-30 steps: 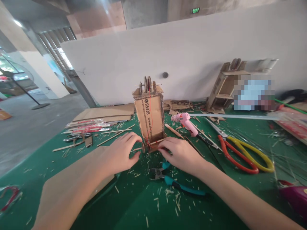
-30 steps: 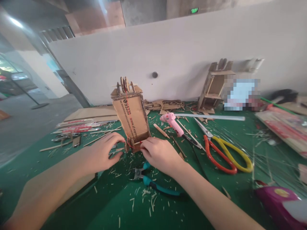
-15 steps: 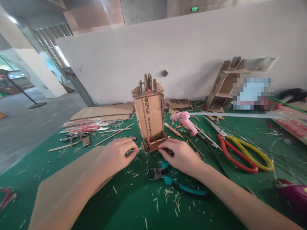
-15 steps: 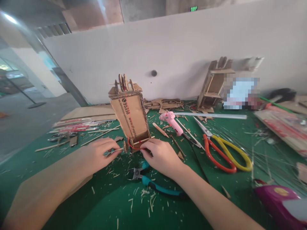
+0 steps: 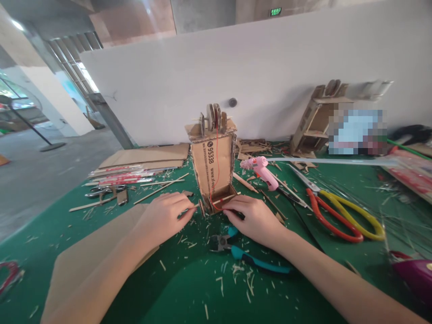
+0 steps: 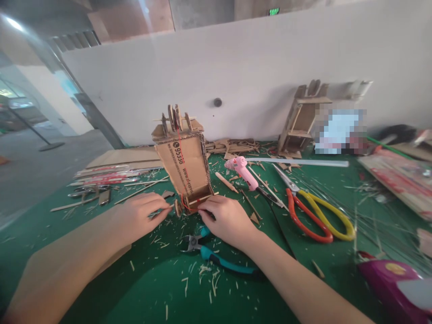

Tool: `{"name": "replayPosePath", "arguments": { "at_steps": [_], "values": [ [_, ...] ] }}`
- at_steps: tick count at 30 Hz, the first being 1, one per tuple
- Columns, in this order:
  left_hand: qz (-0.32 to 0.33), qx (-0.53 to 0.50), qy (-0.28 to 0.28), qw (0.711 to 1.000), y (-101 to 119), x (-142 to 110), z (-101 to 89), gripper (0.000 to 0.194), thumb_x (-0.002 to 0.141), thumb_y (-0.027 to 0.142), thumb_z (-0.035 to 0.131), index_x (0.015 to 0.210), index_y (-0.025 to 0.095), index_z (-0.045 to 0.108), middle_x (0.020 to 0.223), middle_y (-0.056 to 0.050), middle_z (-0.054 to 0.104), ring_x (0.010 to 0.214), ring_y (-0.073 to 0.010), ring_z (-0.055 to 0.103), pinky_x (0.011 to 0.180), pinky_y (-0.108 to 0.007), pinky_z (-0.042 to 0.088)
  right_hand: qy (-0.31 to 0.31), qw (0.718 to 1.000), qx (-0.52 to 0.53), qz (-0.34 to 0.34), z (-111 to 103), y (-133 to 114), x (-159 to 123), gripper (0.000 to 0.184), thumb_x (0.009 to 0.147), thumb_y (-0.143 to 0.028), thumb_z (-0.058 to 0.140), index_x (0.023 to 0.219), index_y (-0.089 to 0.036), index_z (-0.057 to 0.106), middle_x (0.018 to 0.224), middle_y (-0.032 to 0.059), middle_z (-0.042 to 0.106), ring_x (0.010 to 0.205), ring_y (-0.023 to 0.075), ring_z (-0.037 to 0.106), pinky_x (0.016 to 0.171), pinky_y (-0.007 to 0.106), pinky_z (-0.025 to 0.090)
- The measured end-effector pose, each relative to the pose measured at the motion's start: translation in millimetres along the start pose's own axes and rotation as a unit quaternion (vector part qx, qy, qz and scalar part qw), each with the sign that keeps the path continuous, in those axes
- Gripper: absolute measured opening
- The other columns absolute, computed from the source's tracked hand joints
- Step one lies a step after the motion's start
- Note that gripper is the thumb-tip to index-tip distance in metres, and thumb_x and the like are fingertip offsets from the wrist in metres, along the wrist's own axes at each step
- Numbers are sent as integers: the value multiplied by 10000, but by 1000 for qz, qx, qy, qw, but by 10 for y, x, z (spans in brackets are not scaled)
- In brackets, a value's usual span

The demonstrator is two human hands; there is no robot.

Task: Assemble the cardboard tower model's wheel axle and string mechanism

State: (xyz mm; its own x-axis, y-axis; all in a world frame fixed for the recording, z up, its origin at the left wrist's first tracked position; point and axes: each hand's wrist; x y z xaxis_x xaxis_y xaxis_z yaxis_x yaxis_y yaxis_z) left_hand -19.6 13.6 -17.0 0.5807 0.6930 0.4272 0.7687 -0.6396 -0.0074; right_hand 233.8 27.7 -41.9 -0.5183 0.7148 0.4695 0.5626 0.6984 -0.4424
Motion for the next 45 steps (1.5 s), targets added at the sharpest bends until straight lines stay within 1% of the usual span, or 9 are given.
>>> {"name": "replayPosePath", "arguments": {
  "at_steps": [8, 14, 16, 18, 20, 25, 31, 37, 45],
  "values": [
    [-19, 4, -14, 1000, 8, 2, 34, 198, 913, 243, 467, 799, 193, 621, 785, -25, 654, 813, -186, 610, 710, -319, 466, -3, 1000, -10, 5, 16, 12, 9, 217, 873, -207, 516, 965, -215, 713, 975, 17, 698, 922, 168, 632, 857, 300, 500],
    [-34, 17, -48, 998, 8, -3, 63, 217, 916, 250, 462, 755, 193, 597, 749, -16, 633, 809, -188, 607, 672, -312, 452, 8, 1000, -14, -4, 37, 32, 4, 220, 869, -198, 518, 966, -229, 713, 978, 8, 697, 921, 159, 634, 864, 294, 506],
    [-36, 22, -45, 998, 10, -11, 65, 179, 909, 258, 475, 789, 201, 594, 791, -16, 644, 835, -193, 610, 684, -319, 453, 11, 1000, -16, -7, 41, 32, 1, 221, 868, -196, 518, 967, -231, 712, 983, 7, 696, 925, 157, 634, 864, 293, 508],
    [-40, 26, -31, 998, 12, -19, 65, 113, 894, 275, 505, 865, 209, 592, 878, -22, 655, 861, -198, 613, 700, -329, 458, 12, 1000, -17, -8, 43, 32, -2, 222, 868, -198, 517, 971, -231, 711, 987, 8, 695, 923, 157, 634, 859, 294, 512],
    [-41, 25, -23, 999, 14, -22, 67, 94, 888, 281, 520, 899, 211, 582, 923, -24, 653, 860, -197, 614, 700, -330, 458, 12, 1000, -18, -9, 45, 32, -2, 223, 869, -202, 516, 971, -230, 712, 989, 8, 694, 917, 158, 635, 853, 295, 515],
    [-34, 9, -36, 999, 19, -7, 80, 148, 906, 239, 482, 795, 200, 572, 795, -10, 631, 825, -185, 612, 698, -316, 446, 13, 1000, -20, -15, 38, 26, -1, 232, 871, -194, 509, 972, -235, 713, 1000, 2, 693, 923, 156, 634, 856, 293, 515],
    [-17, 9, -50, 999, 49, 10, 64, 183, 908, 244, 470, 795, 192, 604, 758, -16, 634, 769, -179, 606, 662, -305, 433, 17, 1000, -13, -20, 34, 22, -9, 237, 876, -197, 500, 977, -226, 712, 1005, 9, 693, 933, 159, 635, 856, 296, 516],
    [10, -2, -56, 998, 84, 26, 55, 179, 896, 212, 465, 779, 186, 598, 707, -1, 617, 708, -158, 579, 650, -291, 423, 27, 999, -15, -22, 41, 31, -22, 214, 858, -185, 520, 953, -220, 709, 979, 7, 698, 913, 158, 636, 839, 297, 519],
    [22, -7, -53, 998, 106, 14, 38, 169, 891, 207, 461, 798, 188, 601, 709, 2, 605, 697, -149, 571, 652, -288, 417, 22, 999, -23, -19, 23, 25, -3, 199, 849, -162, 520, 915, -210, 702, 961, 15, 689, 910, 163, 625, 838, 296, 512]
  ]
}}
Point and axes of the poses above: each hand's wrist, its own x-axis towards the middle knuckle, its own z-axis out of the palm, y = z × x
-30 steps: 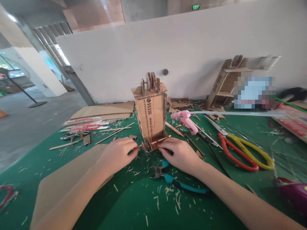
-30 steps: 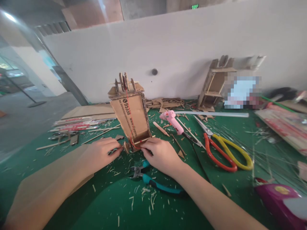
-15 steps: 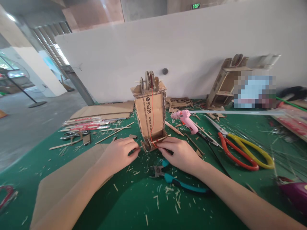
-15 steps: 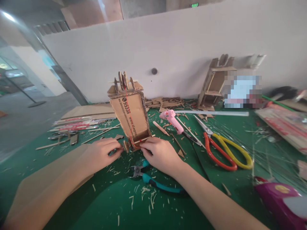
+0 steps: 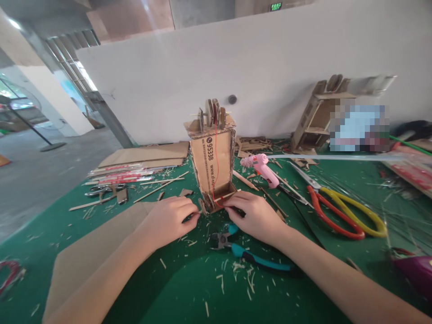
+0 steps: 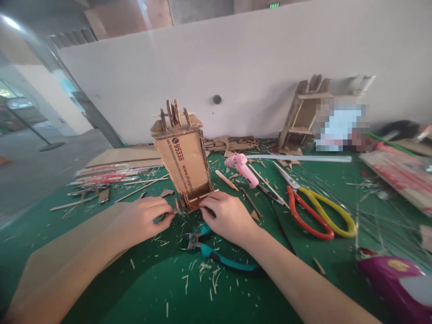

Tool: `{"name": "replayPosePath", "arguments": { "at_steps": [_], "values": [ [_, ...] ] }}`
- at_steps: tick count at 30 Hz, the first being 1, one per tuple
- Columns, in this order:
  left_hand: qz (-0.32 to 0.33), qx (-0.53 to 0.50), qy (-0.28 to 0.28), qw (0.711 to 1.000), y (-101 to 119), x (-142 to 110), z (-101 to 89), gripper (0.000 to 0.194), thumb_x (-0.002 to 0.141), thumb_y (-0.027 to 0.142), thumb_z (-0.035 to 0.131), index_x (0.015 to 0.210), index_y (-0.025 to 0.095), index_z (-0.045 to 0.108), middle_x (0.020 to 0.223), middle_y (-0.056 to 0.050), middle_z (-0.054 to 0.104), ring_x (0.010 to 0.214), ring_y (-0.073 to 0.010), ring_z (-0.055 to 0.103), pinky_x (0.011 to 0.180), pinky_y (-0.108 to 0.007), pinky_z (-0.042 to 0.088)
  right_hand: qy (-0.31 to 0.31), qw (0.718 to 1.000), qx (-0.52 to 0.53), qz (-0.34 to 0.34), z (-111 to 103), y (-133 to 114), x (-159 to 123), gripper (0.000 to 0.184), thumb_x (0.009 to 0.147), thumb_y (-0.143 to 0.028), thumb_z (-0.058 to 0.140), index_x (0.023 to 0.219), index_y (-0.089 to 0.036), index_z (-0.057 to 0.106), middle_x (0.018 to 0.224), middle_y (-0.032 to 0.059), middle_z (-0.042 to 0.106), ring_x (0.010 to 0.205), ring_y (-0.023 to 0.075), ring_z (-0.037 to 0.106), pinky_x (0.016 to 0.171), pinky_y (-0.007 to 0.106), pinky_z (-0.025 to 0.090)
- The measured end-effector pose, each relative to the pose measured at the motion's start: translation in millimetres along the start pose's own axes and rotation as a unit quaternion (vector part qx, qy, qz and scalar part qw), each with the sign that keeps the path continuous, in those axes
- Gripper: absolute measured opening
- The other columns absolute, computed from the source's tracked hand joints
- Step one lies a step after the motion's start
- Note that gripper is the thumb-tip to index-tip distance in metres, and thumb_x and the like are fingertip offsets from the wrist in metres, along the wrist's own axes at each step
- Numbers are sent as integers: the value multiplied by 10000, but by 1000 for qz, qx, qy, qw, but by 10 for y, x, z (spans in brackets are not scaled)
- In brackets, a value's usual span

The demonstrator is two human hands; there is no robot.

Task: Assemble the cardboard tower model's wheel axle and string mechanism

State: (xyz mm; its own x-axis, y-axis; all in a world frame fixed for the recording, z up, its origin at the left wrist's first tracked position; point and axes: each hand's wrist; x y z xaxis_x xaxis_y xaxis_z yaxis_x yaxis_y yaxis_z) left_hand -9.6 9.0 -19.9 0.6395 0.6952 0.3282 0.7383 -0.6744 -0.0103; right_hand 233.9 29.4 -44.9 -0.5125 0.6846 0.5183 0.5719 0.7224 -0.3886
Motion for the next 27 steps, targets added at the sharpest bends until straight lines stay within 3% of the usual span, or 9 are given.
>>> {"name": "replayPosePath", "arguments": {
  "at_steps": [13, 23, 27],
  "values": [
    [24, 43, 52, 997, 130, 40, -125, 187, 883, 182, 468, 771, 187, 617, 709, 8, 637, 667, -126, 589, 628, -255, 441, 11, 1000, -3, 5, -8, -8, 7, 199, 849, -160, 516, 897, -215, 701, 929, 20, 688, 893, 154, 631, 836, 283, 509],
    [28, 52, 48, 997, 139, 43, -166, 175, 892, 191, 466, 789, 193, 607, 714, 10, 639, 657, -122, 585, 588, -241, 420, 18, 1000, -14, 12, -15, -10, 2, 194, 839, -159, 525, 910, -218, 695, 938, 19, 687, 883, 149, 633, 816, 270, 510],
    [26, 49, 38, 998, 111, 20, -115, 162, 896, 294, 518, 787, 186, 568, 724, 5, 618, 621, -125, 561, 536, -246, 390, 12, 1000, -17, 15, -8, -7, -2, 197, 844, -167, 522, 917, -221, 697, 934, 17, 687, 888, 150, 632, 832, 273, 504]
  ]
}}
Point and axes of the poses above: each hand's wrist, its own x-axis towards the middle knuckle, its own z-axis out of the palm, y = z × x
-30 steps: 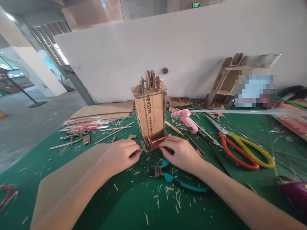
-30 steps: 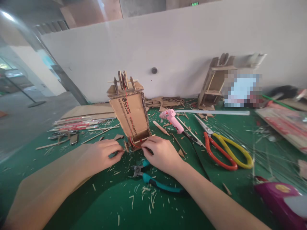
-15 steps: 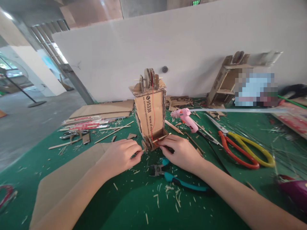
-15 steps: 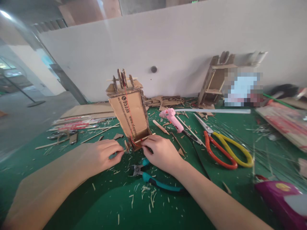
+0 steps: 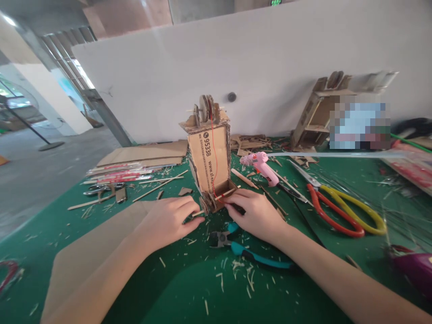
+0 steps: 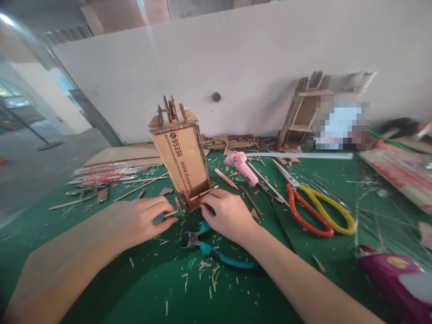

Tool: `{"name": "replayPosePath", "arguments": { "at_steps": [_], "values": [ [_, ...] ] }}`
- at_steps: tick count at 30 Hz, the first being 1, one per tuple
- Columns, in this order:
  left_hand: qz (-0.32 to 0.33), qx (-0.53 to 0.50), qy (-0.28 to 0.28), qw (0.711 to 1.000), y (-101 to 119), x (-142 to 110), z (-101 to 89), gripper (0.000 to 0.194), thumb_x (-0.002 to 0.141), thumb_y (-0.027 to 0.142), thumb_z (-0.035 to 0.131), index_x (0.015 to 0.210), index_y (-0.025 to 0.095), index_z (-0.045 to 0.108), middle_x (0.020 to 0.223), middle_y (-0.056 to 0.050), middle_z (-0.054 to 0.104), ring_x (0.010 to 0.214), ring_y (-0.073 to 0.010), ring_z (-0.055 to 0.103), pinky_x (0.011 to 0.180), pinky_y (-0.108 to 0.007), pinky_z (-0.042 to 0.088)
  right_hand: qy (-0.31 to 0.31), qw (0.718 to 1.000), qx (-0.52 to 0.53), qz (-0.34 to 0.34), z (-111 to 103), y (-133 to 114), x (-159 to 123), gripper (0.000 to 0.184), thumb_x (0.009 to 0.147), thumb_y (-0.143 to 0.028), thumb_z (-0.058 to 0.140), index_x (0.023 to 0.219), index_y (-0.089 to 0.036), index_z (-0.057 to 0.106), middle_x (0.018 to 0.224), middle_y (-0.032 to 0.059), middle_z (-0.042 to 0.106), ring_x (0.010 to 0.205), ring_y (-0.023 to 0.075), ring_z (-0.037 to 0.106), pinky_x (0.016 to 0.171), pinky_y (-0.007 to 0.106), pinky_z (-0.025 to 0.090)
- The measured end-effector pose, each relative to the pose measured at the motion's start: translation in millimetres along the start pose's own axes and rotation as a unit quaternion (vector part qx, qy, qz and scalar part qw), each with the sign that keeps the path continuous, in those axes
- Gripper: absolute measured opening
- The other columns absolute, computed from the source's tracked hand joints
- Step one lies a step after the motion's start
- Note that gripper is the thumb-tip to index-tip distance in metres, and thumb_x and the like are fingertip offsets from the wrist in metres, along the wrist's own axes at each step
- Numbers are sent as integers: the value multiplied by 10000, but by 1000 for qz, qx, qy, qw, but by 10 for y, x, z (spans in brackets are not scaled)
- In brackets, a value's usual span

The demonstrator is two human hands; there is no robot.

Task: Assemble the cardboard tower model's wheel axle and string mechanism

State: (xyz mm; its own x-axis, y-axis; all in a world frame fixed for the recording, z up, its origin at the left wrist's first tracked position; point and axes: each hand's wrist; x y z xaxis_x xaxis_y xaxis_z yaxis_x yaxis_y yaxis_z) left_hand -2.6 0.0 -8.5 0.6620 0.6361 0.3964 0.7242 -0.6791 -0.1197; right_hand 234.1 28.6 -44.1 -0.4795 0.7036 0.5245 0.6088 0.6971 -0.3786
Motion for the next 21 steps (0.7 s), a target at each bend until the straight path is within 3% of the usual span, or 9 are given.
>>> {"name": "replayPosePath", "arguments": {
  "at_steps": [13, 21],
  "values": [
    [8, 3, 10, 1000, -69, -38, 37, 198, 927, 231, 459, 783, 188, 587, 763, -2, 609, 665, -121, 569, 566, -256, 401, 5, 999, -42, -11, -6, -6, 3, 178, 849, -177, 515, 877, -212, 687, 896, 20, 689, 846, 153, 633, 758, 270, 498],
    [-23, 26, 11, 999, -74, -50, 55, 241, 936, 261, 434, 773, 188, 596, 738, -6, 626, 666, -138, 584, 570, -266, 401, -2, 999, -30, -18, 7, 11, 4, 209, 858, -169, 497, 895, -222, 696, 911, 22, 692, 887, 154, 629, 829, 277, 492]
  ]
}}
Point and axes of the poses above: each hand's wrist, its own x-axis towards the middle knuckle, its own z-axis out of the palm, y = z × x
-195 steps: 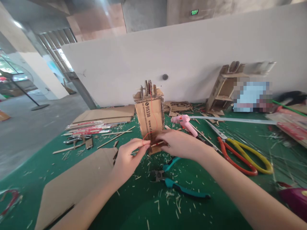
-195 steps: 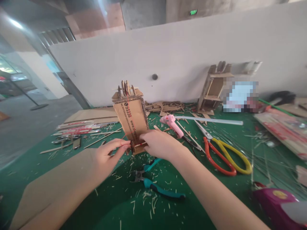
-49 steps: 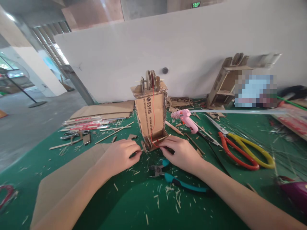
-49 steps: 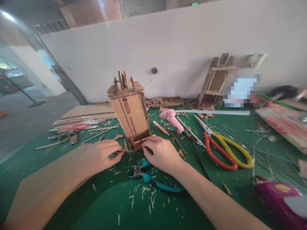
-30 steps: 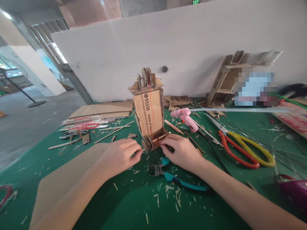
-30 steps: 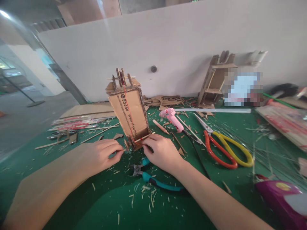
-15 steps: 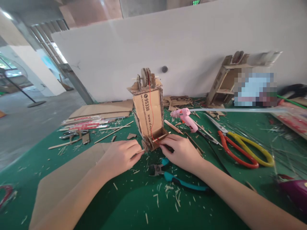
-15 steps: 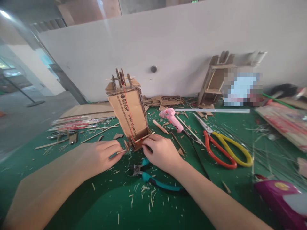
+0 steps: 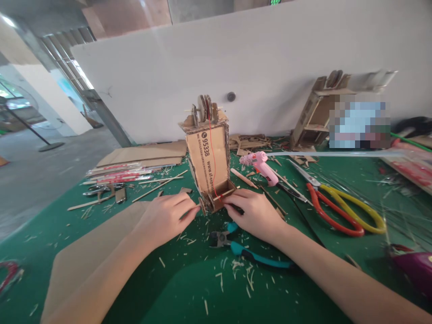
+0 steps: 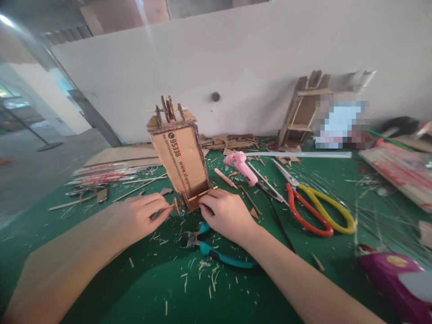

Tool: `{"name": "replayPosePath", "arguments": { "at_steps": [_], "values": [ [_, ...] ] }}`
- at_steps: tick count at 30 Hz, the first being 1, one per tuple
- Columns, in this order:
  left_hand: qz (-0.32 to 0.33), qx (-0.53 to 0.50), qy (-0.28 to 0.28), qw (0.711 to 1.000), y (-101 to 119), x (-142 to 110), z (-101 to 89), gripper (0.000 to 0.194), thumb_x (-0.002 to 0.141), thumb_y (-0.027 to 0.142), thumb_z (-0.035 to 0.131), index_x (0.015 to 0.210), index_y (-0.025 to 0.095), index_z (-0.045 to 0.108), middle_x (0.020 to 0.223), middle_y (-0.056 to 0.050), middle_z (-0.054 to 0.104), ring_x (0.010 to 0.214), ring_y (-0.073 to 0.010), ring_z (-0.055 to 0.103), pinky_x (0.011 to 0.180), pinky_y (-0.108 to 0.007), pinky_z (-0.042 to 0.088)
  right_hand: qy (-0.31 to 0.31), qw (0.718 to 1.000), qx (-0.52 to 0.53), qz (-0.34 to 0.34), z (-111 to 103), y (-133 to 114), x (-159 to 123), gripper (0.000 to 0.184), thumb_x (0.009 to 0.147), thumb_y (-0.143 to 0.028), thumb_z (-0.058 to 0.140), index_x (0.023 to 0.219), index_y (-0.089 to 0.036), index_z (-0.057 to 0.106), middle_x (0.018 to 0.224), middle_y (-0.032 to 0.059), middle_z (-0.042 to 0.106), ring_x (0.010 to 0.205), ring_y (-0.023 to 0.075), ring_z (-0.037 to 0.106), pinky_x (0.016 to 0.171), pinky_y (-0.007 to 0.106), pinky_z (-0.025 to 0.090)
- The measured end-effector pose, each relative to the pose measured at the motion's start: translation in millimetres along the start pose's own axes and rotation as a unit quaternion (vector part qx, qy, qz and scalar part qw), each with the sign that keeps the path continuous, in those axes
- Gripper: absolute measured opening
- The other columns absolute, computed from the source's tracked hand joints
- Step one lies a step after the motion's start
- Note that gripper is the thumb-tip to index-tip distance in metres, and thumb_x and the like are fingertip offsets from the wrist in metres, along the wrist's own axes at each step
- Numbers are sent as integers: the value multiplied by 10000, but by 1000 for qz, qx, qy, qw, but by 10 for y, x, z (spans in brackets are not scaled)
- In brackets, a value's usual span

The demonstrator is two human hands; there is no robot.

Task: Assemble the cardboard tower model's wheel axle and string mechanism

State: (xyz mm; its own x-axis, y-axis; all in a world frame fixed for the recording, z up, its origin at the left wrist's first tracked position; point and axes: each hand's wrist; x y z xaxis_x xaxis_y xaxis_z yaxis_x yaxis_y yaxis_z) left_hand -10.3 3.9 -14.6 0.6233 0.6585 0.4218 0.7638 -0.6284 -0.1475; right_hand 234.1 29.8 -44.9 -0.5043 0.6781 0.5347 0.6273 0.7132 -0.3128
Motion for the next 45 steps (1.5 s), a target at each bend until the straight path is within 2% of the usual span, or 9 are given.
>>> {"name": "replayPosePath", "arguments": {
  "at_steps": [7, 25, 40, 45],
  "values": [
    [-47, -5, 0, 999, -9, 5, 24, 277, 935, 281, 430, 762, 186, 624, 782, -26, 661, 684, -140, 607, 556, -254, 399, -1, 1000, -6, 3, -5, -2, -2, 199, 849, -165, 506, 879, -213, 697, 897, 28, 690, 862, 155, 632, 807, 279, 498],
    [-50, 13, -37, 998, -31, -5, 92, 333, 938, 279, 400, 664, 182, 563, 634, -10, 580, 600, -144, 560, 507, -263, 333, 8, 1000, 3, -5, 22, 11, -4, 202, 847, -166, 503, 844, -215, 698, 901, 21, 691, 870, 156, 631, 819, 281, 493],
    [-83, 7, -95, 992, -32, -3, 109, 316, 936, 282, 392, 690, 186, 566, 693, -10, 613, 632, -144, 571, 540, -255, 334, -2, 1000, -7, 7, 28, 2, 1, 192, 849, -164, 513, 854, -210, 699, 896, 12, 692, 866, 157, 631, 790, 269, 488],
    [-91, -5, -78, 993, -22, -4, 97, 253, 918, 302, 422, 763, 196, 591, 768, -17, 642, 659, -148, 583, 555, -258, 342, -3, 1000, -6, 10, 16, 0, -4, 190, 850, -165, 512, 856, -210, 697, 890, 12, 691, 864, 157, 630, 781, 263, 482]
  ]
}}
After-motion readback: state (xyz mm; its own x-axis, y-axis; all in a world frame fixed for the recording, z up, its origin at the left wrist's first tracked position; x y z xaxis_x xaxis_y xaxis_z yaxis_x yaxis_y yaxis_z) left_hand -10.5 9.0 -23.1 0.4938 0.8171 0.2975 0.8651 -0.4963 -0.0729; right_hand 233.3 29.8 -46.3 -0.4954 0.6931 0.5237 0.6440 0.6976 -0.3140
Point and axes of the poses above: each hand's wrist, its own x-axis towards the middle knuckle, its own z-axis out of the palm, y = z × x
